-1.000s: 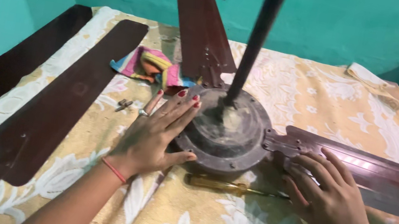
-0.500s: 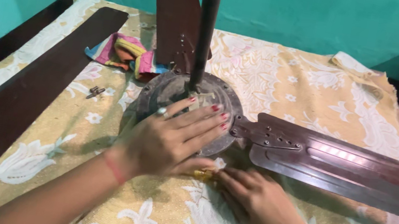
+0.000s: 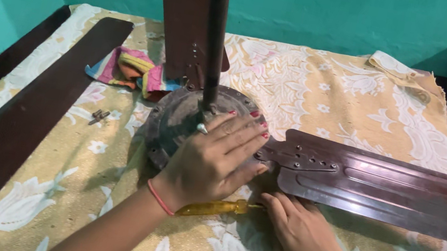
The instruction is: The person attaches ceiling fan blades to the fan motor housing using a screwdriver. They align each blade, insert screws, and tighten them to secure the blades in place.
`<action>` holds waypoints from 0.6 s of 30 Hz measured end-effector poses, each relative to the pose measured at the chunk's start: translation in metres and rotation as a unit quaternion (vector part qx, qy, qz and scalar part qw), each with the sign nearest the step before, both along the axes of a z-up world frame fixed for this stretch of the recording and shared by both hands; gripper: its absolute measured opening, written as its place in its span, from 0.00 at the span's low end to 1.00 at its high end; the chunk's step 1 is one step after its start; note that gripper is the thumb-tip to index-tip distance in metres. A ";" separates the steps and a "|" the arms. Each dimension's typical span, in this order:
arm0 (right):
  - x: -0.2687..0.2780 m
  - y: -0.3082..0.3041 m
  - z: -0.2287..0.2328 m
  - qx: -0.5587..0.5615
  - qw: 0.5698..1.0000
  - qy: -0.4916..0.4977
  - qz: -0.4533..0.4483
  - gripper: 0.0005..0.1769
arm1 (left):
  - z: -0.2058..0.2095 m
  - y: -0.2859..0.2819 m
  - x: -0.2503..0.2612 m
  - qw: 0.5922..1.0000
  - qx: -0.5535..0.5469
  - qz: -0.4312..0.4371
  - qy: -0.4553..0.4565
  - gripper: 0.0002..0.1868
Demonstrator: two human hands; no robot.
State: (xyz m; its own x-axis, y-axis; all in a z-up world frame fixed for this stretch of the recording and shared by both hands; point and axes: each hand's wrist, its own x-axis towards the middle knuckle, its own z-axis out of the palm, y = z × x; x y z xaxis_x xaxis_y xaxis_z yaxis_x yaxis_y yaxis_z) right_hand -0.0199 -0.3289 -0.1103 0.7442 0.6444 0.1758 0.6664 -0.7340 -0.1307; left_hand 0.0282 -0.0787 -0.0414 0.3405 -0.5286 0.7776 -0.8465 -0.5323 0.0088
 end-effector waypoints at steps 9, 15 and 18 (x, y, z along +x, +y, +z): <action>-0.009 -0.003 0.015 -0.007 0.975 -0.190 0.114 0.28 | 0.000 0.005 -0.008 0.999 -0.022 -0.028 -0.005 0.13; -0.012 -0.006 0.027 0.052 0.940 -0.310 0.133 0.27 | -0.010 0.015 -0.007 0.997 -0.076 -0.014 -0.028 0.07; -0.013 -0.010 0.032 0.109 0.932 -0.328 0.103 0.24 | -0.016 0.016 -0.002 0.996 -0.063 -0.001 -0.066 0.08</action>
State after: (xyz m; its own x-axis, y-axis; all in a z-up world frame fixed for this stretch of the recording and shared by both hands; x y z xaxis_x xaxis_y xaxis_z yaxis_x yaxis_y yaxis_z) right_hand -0.0333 -0.3394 -0.0785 0.2939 0.6573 0.6940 0.7793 -0.5852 0.2241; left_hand 0.0257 -0.0625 -0.0570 0.2305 -0.4251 0.8753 -0.8453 -0.5330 -0.0363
